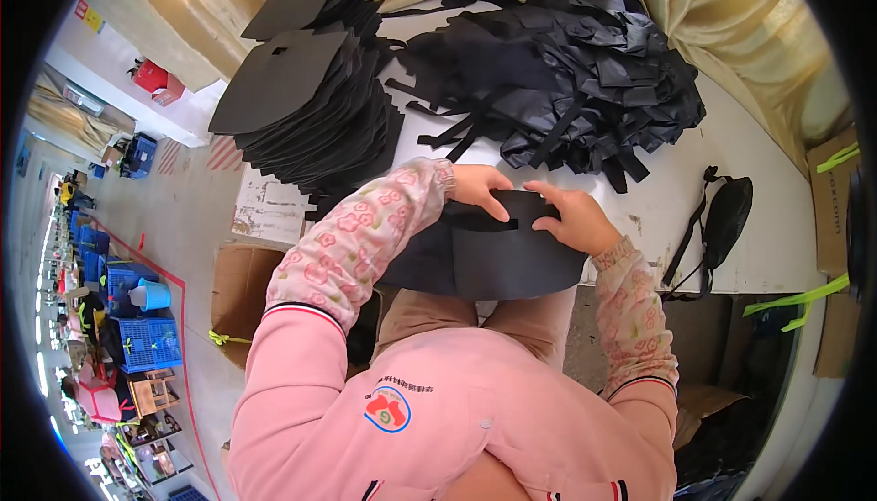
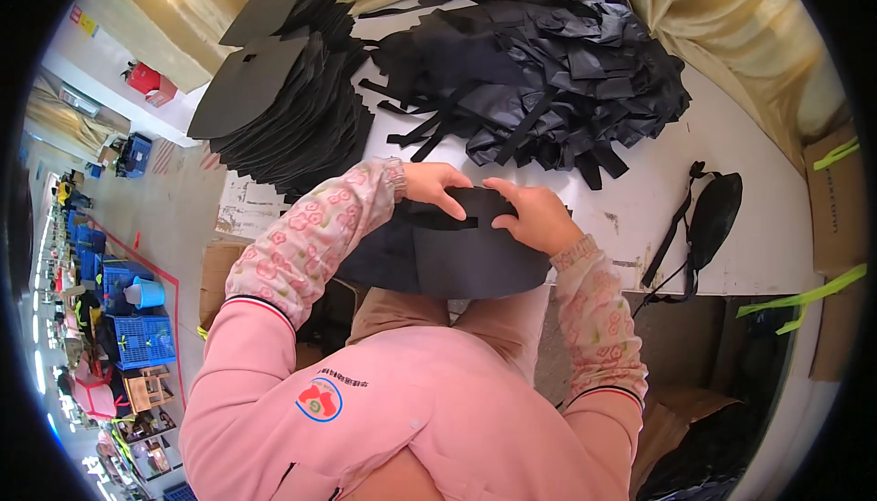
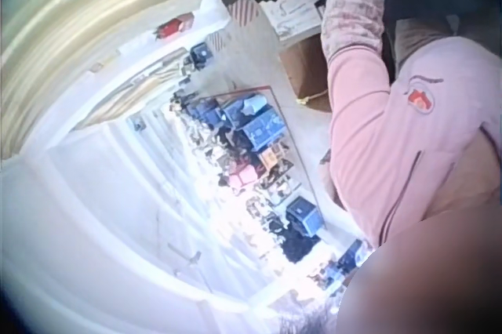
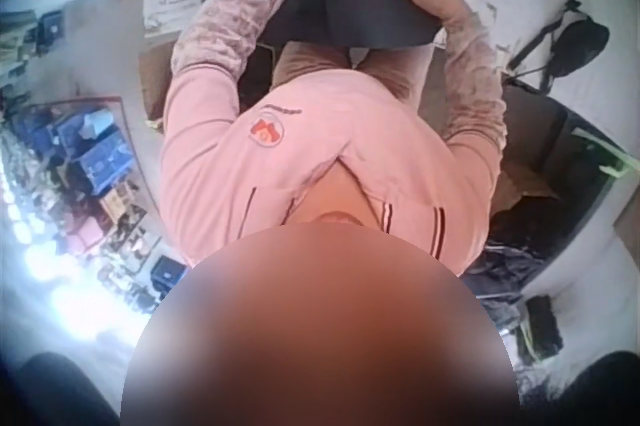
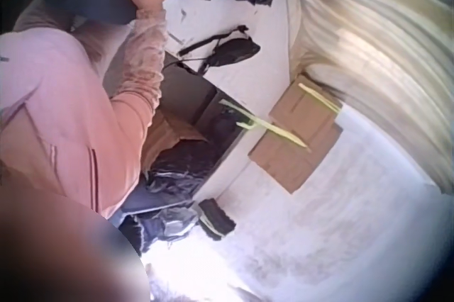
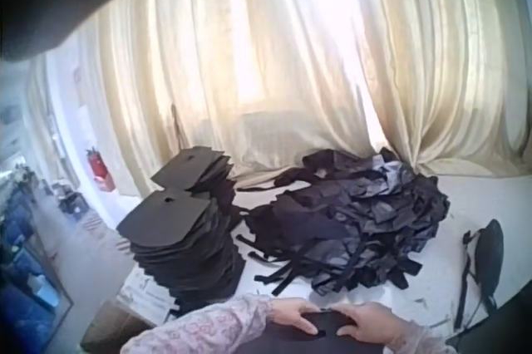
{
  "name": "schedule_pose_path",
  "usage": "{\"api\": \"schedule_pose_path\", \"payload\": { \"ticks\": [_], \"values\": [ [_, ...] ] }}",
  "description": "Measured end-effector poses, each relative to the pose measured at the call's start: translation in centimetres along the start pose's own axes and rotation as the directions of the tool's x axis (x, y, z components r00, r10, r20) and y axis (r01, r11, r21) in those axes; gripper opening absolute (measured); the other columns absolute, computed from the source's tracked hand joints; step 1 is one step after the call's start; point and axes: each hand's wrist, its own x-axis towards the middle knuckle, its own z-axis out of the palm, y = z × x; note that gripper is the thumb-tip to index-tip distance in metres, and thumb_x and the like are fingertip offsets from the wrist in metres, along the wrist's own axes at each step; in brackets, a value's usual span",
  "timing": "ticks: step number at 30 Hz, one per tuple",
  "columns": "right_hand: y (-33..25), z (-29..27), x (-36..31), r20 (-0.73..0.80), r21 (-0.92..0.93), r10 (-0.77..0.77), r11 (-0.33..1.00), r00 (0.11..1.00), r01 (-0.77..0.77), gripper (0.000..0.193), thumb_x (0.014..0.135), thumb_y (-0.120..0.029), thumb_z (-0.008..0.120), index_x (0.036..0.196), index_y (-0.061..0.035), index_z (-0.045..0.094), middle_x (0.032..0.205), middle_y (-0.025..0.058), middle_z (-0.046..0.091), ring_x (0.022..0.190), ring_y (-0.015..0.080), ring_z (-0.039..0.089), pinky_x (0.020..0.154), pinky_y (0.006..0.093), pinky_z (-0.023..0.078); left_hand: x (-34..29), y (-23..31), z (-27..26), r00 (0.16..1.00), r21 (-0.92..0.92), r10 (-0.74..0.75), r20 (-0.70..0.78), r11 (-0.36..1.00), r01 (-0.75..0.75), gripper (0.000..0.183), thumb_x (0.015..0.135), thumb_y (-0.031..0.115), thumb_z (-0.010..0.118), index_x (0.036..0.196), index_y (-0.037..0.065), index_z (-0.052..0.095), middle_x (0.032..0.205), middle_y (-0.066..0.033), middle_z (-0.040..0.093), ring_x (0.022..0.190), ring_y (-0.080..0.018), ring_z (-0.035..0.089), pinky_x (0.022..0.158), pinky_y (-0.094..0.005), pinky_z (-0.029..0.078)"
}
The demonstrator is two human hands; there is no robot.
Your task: Manually checking and sorting black fabric cut-outs on a workbench.
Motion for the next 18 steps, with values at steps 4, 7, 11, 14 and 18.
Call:
{"api": "schedule_pose_path", "payload": {
  "ticks": [4,7,11,14,18],
  "values": [
    [0.0,0.4,-1.0,-0.079,-0.113,-0.051,0.993,0.996,0.042,0.06,0.074,-0.016,0.077,0.13,-0.0136,0.055,0.101,0.0119,0.069,0.087,0.0308,0.065,0.077,0.0386,0.047,1.4,-0.5,0.9,0.997,-0.231,0.059,0.043,0.972,-0.048,0.034,0.082,0.008,0.072,0.114,0.001,0.062,0.105,-0.0028,0.067,0.095,-0.0099,0.06,0.09,-0.0272,0.047],
    [0.1,0.9,-1.2,-0.13,-0.177,-0.103,0.981,0.986,0.079,0.06,0.075,-0.015,0.076,0.13,-0.0146,0.054,0.097,0.009,0.069,0.085,0.0271,0.065,0.079,0.0375,0.042,1.8,-0.9,1.3,0.993,-0.276,0.115,-0.039,0.953,-0.122,0.034,0.081,0.004,0.072,0.114,0.001,0.062,0.105,-0.0027,0.067,0.095,-0.0102,0.06,0.089,-0.0271,0.047],
    [-0.3,0.4,-1.0,-0.161,-0.248,-0.116,0.966,0.98,0.073,0.057,0.077,-0.014,0.074,0.13,-0.013,0.054,0.101,0.0082,0.069,0.085,0.0271,0.064,0.078,0.0371,0.039,1.8,-0.4,0.5,0.993,-0.302,0.115,-0.033,0.946,-0.12,0.038,0.081,0.004,0.072,0.118,0.0,0.06,0.106,-0.0028,0.067,0.096,-0.0101,0.06,0.09,-0.0269,0.047],
    [-0.8,0.6,-0.2,-0.186,-0.26,-0.11,0.964,0.976,0.059,0.055,0.076,-0.013,0.073,0.129,-0.0125,0.055,0.098,0.009,0.069,0.085,0.0274,0.064,0.078,0.0382,0.039,1.4,-0.5,-0.3,0.995,-0.354,0.095,0.01,0.931,-0.086,0.042,0.081,0.004,0.071,0.121,-0.001,0.059,0.109,-0.0034,0.066,0.099,-0.0104,0.059,0.091,-0.0279,0.047],
    [-2.8,2.0,0.4,-0.232,-0.293,-0.168,0.951,0.958,0.096,0.053,0.075,-0.01,0.073,0.125,-0.0123,0.056,0.092,0.0086,0.068,0.084,0.028,0.064,0.078,0.0409,0.04,0.1,-2.4,0.3,0.987,-0.301,0.151,-0.045,0.941,-0.158,0.057,0.078,0.004,0.073,0.132,-0.001,0.055,0.12,-0.0068,0.064,0.111,-0.0157,0.056,0.101,-0.032,0.042]
  ]
}}
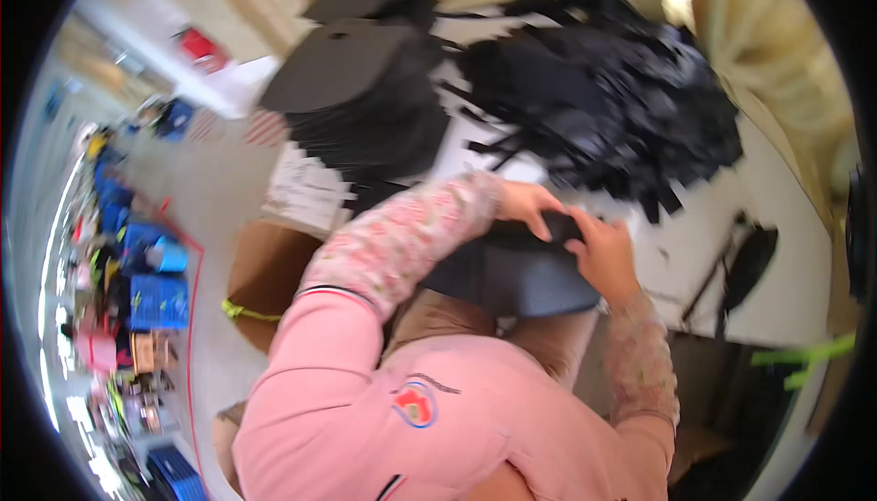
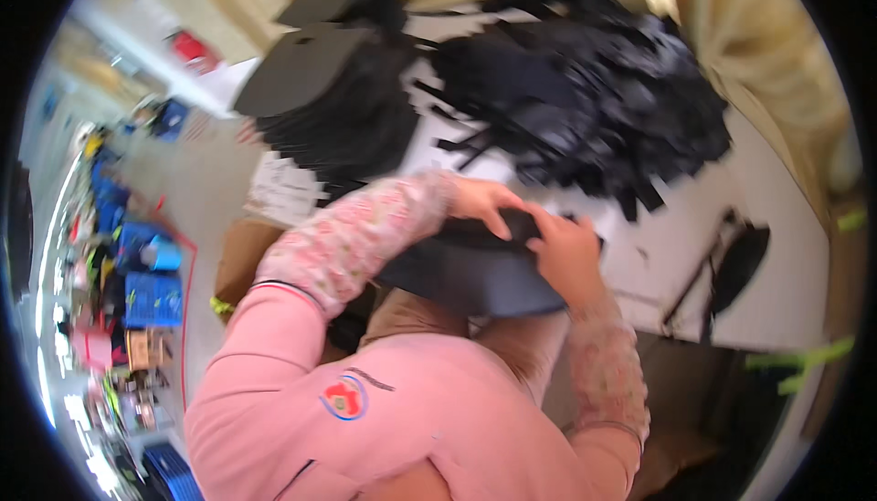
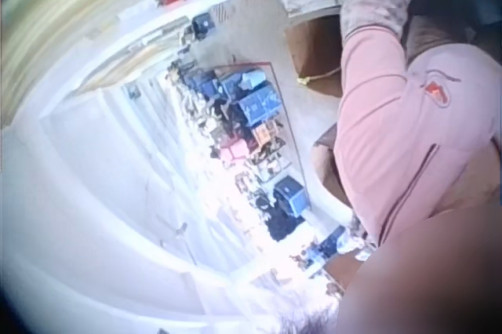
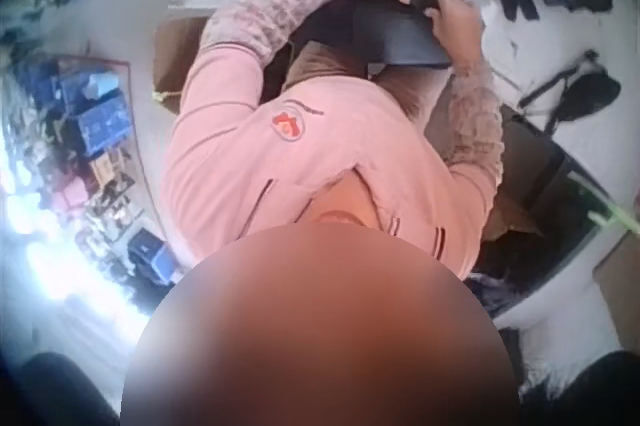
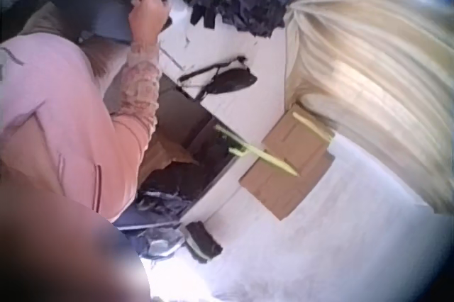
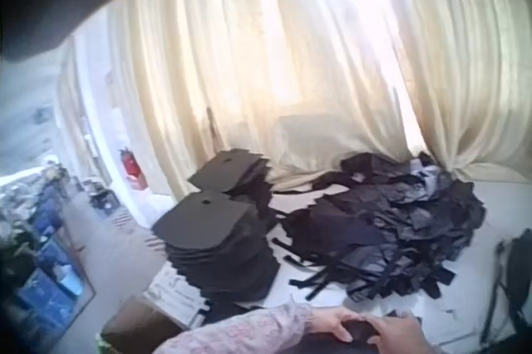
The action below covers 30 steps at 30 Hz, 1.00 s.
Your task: Manually checking and sorting black fabric cut-outs on a workbench.
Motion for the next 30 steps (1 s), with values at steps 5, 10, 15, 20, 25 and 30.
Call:
{"api": "schedule_pose_path", "payload": {
  "ticks": [5,10,15,20,25,30],
  "values": [
    [0.8,-0.4,-3.2,-0.019,-0.039,0.081,0.996,0.997,-0.082,0.057,0.072,-0.003,0.072,0.126,-0.01,0.056,0.098,0.0121,0.068,0.086,0.0328,0.062,0.083,0.0448,0.039,5.1,-1.3,1.5,0.987,-0.106,0.117,0.108,0.989,-0.105,0.063,0.073,0.002,0.079,0.132,0.004,0.057,0.119,-0.0076,0.065,0.111,-0.0177,0.057,0.097,-0.032,0.044],
    [-0.3,-0.8,-2.3,0.073,-0.036,0.17,0.985,0.983,-0.167,0.063,0.069,-0.001,0.075,0.128,-0.0091,0.055,0.099,0.0134,0.068,0.092,0.032,0.061,0.084,0.0403,0.038,4.3,-0.5,1.1,0.999,0.039,0.032,0.042,0.999,-0.034,0.062,0.068,0.012,0.086,0.124,0.003,0.06,0.108,-0.0079,0.069,0.1,-0.0204,0.062,0.089,-0.0336,0.048],
    [0.5,-0.6,-1.5,0.082,0.001,0.149,0.989,0.985,-0.15,0.064,0.069,-0.001,0.076,0.129,-0.0087,0.054,0.1,0.0144,0.069,0.091,0.0323,0.061,0.084,0.0377,0.038,5.4,-1.0,0.2,0.986,0.385,0.161,0.049,0.908,-0.167,0.063,0.063,0.012,0.087,0.12,0.004,0.061,0.106,-0.0098,0.069,0.101,-0.0228,0.063,0.089,-0.0348,0.048],
    [0.7,-0.4,-0.9,0.112,0.011,0.159,0.987,0.981,-0.161,0.065,0.069,0.0,0.076,0.13,-0.0085,0.053,0.103,0.0147,0.069,0.091,0.0324,0.061,0.084,0.0374,0.038,6.3,-2.4,-0.3,0.961,0.411,0.273,0.037,0.872,-0.264,0.066,0.059,0.01,0.087,0.119,0.006,0.061,0.105,-0.0119,0.069,0.103,-0.026,0.063,0.09,-0.0362,0.048],
    [2.6,0.5,-1.6,0.132,0.019,0.237,0.97,0.962,-0.242,0.063,0.071,-0.003,0.076,0.13,-0.0065,0.052,0.111,0.0151,0.066,0.097,0.0338,0.06,0.084,0.0404,0.04,3.8,-0.3,2.0,0.9,0.645,0.307,-0.309,0.763,-0.039,0.072,0.062,0.013,0.085,0.126,0.008,0.053,0.13,-0.0168,0.055,0.118,-0.0352,0.053,0.097,-0.0431,0.043],
    [5.7,2.7,-2.0,-0.009,-0.01,0.167,0.986,0.986,-0.167,0.054,0.077,-0.003,0.069,0.129,-0.0036,0.052,0.119,0.0177,0.058,0.109,0.0372,0.054,0.089,0.0458,0.042,1.0,-3.6,6.9,0.677,0.919,0.703,-0.219,0.381,-0.098,0.072,0.072,0.032,0.079,0.131,0.004,0.048,0.147,-0.0231,0.037,0.141,-0.0399,0.029,0.113,-0.0583,0.023]
  ]
}}
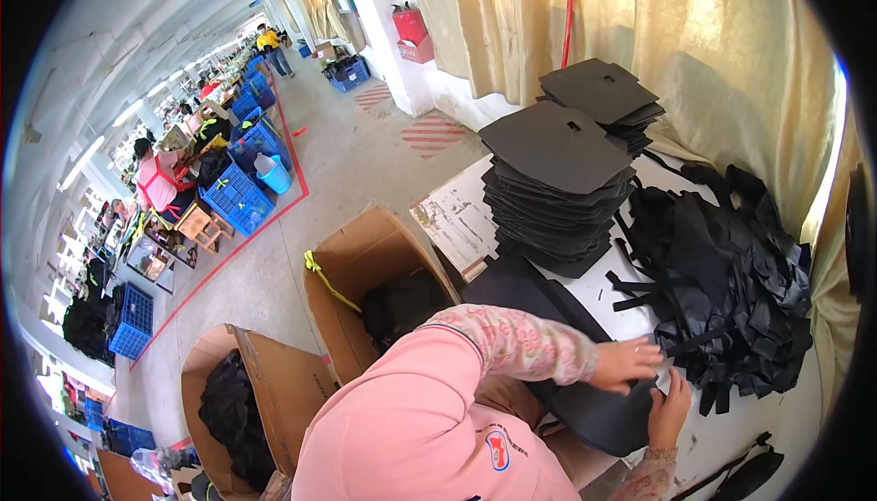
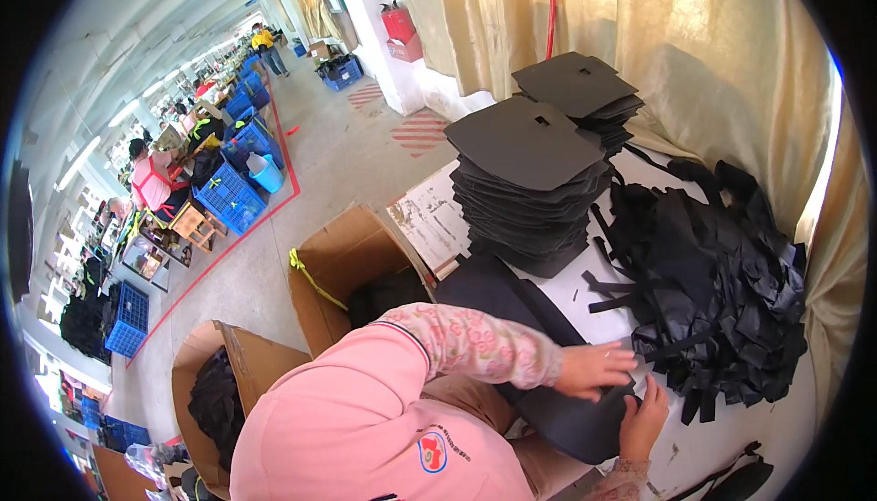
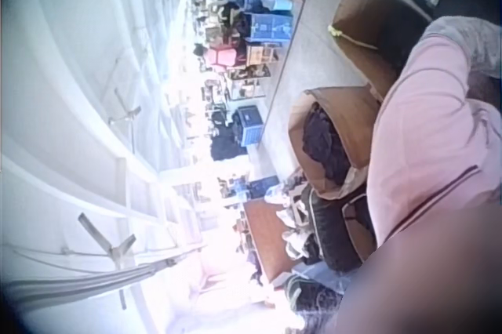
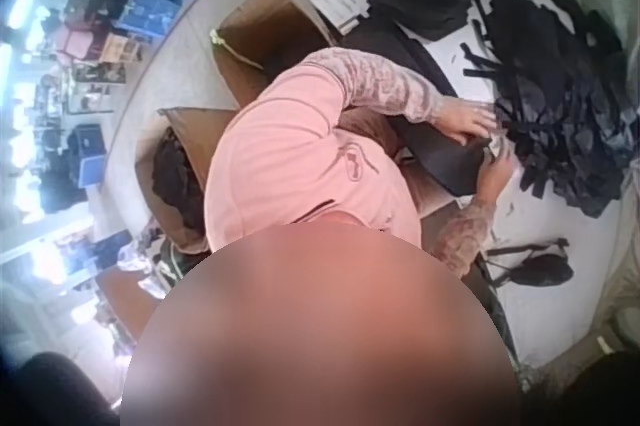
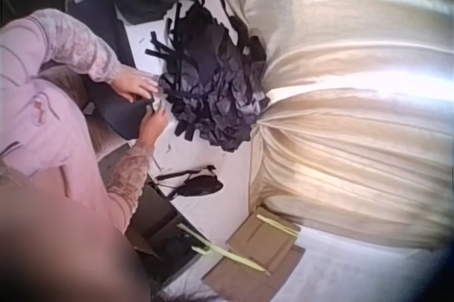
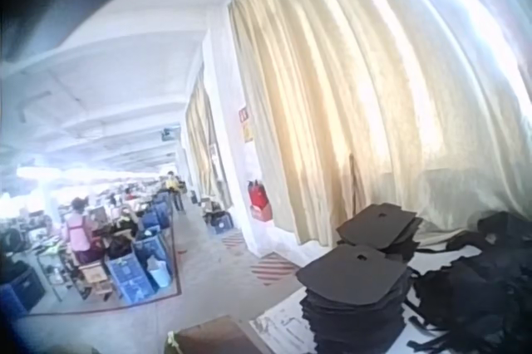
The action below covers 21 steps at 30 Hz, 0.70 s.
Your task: Manually checking and sorting black fabric cut-outs on a workbench.
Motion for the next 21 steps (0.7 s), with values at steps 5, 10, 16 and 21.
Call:
{"api": "schedule_pose_path", "payload": {
  "ticks": [5,10,16,21],
  "values": [
    [4.2,2.0,-1.2,0.024,0.004,-0.057,0.998,0.998,0.056,0.041,0.081,0.005,0.058,0.121,-0.0027,0.057,0.115,0.0174,0.06,0.106,0.0374,0.055,0.091,0.0465,0.043,-5.4,0.6,2.6,0.975,0.005,-0.075,0.208,0.997,0.076,0.087,0.082,0.058,0.062,0.145,0.004,0.036,0.155,-0.0225,0.026,0.147,-0.0382,0.016,0.115,-0.0632,0.008],
    [6.2,2.4,-1.8,0.062,-0.039,0.109,0.994,0.992,-0.107,0.033,0.078,0.007,0.055,0.108,-0.0043,0.064,0.102,0.0131,0.066,0.096,0.034,0.061,0.081,0.0443,0.046,-6.3,0.5,3.5,0.966,0.024,-0.13,0.225,0.991,0.128,0.094,0.084,0.064,0.055,0.153,0.009,0.022,0.16,-0.0172,0.016,0.149,-0.0358,0.009,0.115,-0.0644,0.001],
    [7.5,1.3,-2.0,0.032,-0.082,0.112,0.991,0.993,-0.109,0.029,0.078,0.006,0.057,0.103,-0.0043,0.064,0.101,0.0124,0.065,0.094,0.0337,0.06,0.078,0.0437,0.045,-6.3,0.6,3.6,0.967,0.006,-0.13,0.219,0.991,0.132,0.092,0.084,0.062,0.057,0.153,0.011,0.024,0.16,-0.0172,0.015,0.149,-0.0353,0.008,0.115,-0.0644,0.0],
    [4.9,0.3,-1.6,-0.012,-0.13,0.126,0.983,0.992,-0.126,0.037,0.08,0.003,0.062,0.115,-0.0048,0.061,0.115,0.0173,0.06,0.107,0.0371,0.056,0.091,0.044,0.043,-6.5,1.0,3.8,0.967,0.02,-0.141,0.213,0.99,0.14,0.092,0.084,0.062,0.056,0.153,0.011,0.024,0.16,-0.0173,0.015,0.149,-0.0358,0.009,0.115,-0.0643,0.001]
  ]
}}
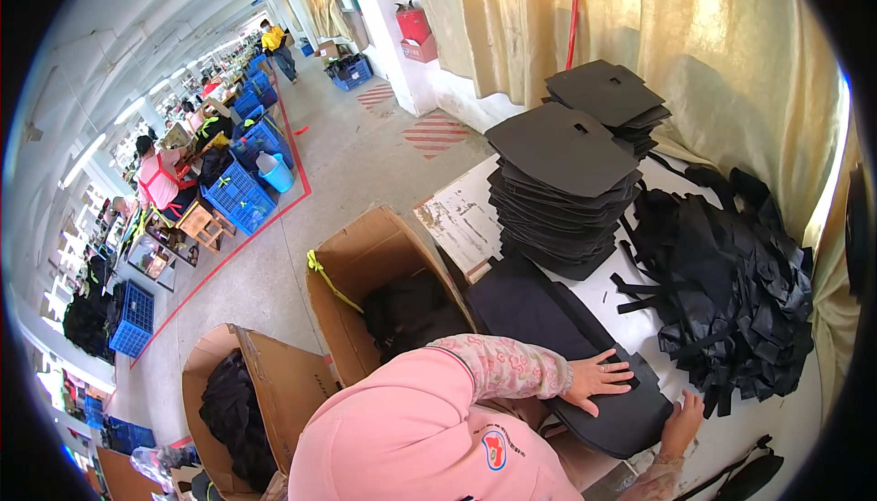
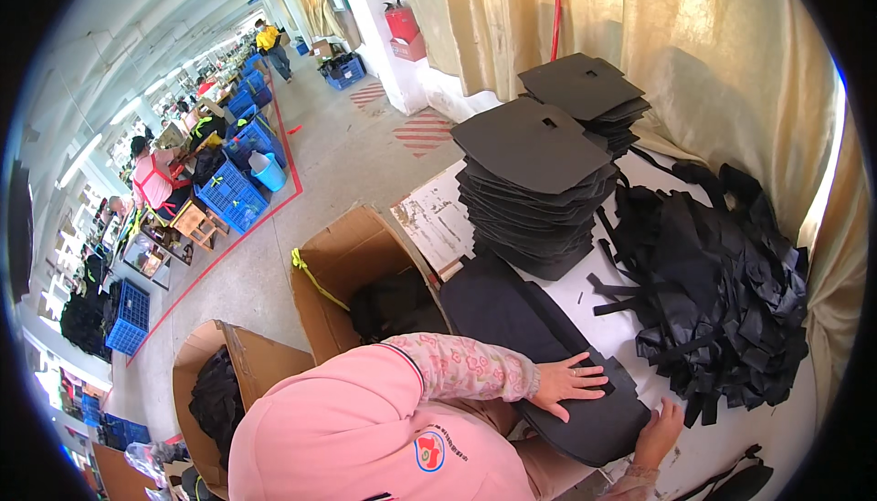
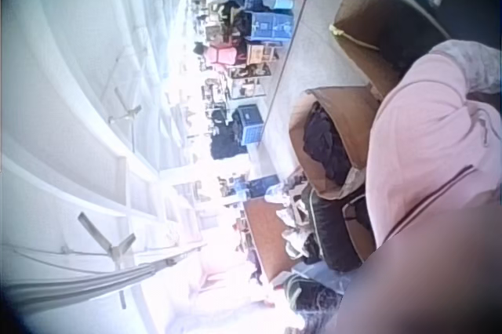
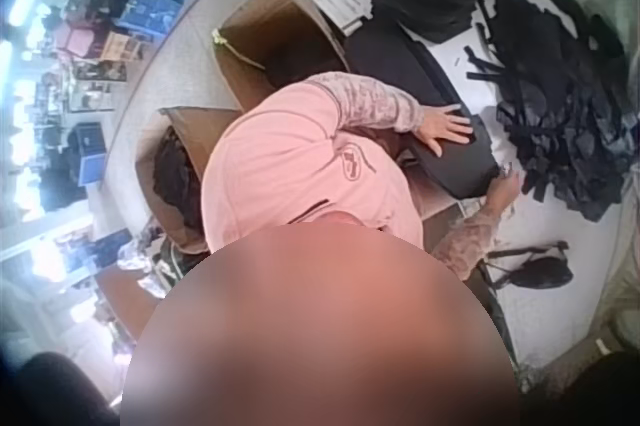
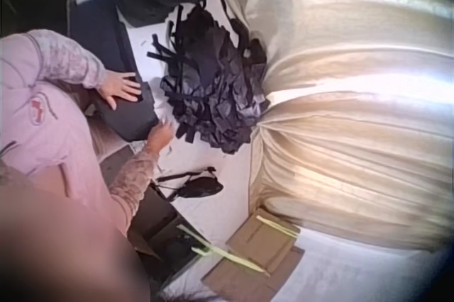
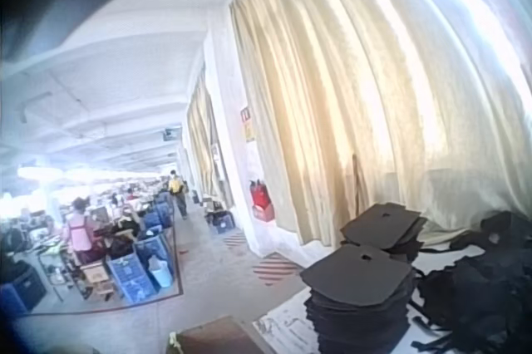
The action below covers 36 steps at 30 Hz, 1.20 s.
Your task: Manually checking and sorting black fabric cut-outs on a workbench.
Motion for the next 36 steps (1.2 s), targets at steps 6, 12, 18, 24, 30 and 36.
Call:
{"api": "schedule_pose_path", "payload": {
  "ticks": [6,12,18,24,30,36],
  "values": [
    [-5.7,1.3,-2.7,0.075,0.04,-0.268,0.963,0.96,0.266,0.068,0.083,-0.022,0.069,0.142,-0.0054,0.042,0.15,0.0201,0.036,0.139,0.0365,0.034,0.113,0.051,0.025,1.1,-0.5,1.1,0.997,0.024,0.075,-0.032,0.997,-0.074,0.089,0.085,0.061,0.055,0.151,0.008,0.03,0.158,-0.0193,0.023,0.147,-0.0371,0.016,0.113,-0.0645,0.007],
    [-7.1,3.7,-1.2,0.139,0.136,-0.292,0.952,0.946,0.274,0.068,0.084,-0.036,0.069,0.142,-0.0117,0.045,0.147,0.0157,0.041,0.137,0.0345,0.036,0.111,0.0549,0.026,-1.1,-0.3,-1.8,0.998,0.132,-0.069,0.016,0.989,0.066,0.085,0.086,0.059,0.057,0.152,0.013,0.03,0.158,-0.0158,0.025,0.147,-0.0341,0.018,0.115,-0.0605,0.01],
    [-3.5,0.2,4.0,-0.083,0.435,-0.102,0.891,0.991,0.128,0.035,0.083,-0.018,0.072,0.115,-0.0068,0.062,0.126,0.0203,0.056,0.117,0.038,0.054,0.099,0.0398,0.045,0.5,0.1,-1.3,0.997,0.13,-0.047,0.065,0.991,0.038,0.082,0.088,0.058,0.056,0.152,0.015,0.03,0.159,-0.0142,0.02,0.147,-0.0337,0.018,0.116,-0.06,0.01],
    [-2.0,-1.1,14.3,-0.381,0.359,-0.005,0.921,0.925,0.153,0.026,0.081,-0.015,0.073,0.105,-0.0064,0.066,0.134,0.0202,0.05,0.123,0.0375,0.05,0.102,0.04,0.043,0.5,1.2,-2.8,0.998,0.027,-0.057,0.008,0.998,0.057,0.074,0.088,0.047,0.063,0.149,0.017,0.034,0.157,-0.0172,0.022,0.147,-0.0344,0.019,0.115,-0.0598,0.014],
    [-1.6,-1.0,20.7,-0.26,0.056,-0.065,0.995,0.963,0.082,0.029,0.084,-0.018,0.069,0.111,-0.006,0.068,0.135,0.0192,0.053,0.122,0.0358,0.054,0.1,0.0382,0.044,1.9,0.8,-6.7,0.979,-0.164,-0.09,-0.182,0.985,0.06,0.062,0.087,0.036,0.069,0.14,0.013,0.045,0.149,-0.0202,0.034,0.139,-0.0374,0.032,0.114,-0.0524,0.025],
    [-9.4,-9.1,21.3,-0.297,0.745,-0.23,0.551,0.927,0.375,0.026,0.092,-0.012,0.061,0.113,0.0031,0.067,0.108,0.0132,0.069,0.099,0.0194,0.065,0.089,0.0295,0.049,1.9,-1.2,-12.4,0.86,-0.224,-0.166,-0.483,0.973,0.062,0.052,0.084,0.017,0.07,0.131,0.005,0.051,0.137,-0.0211,0.045,0.127,-0.0382,0.046,0.107,-0.0407,0.037]
  ]
}}
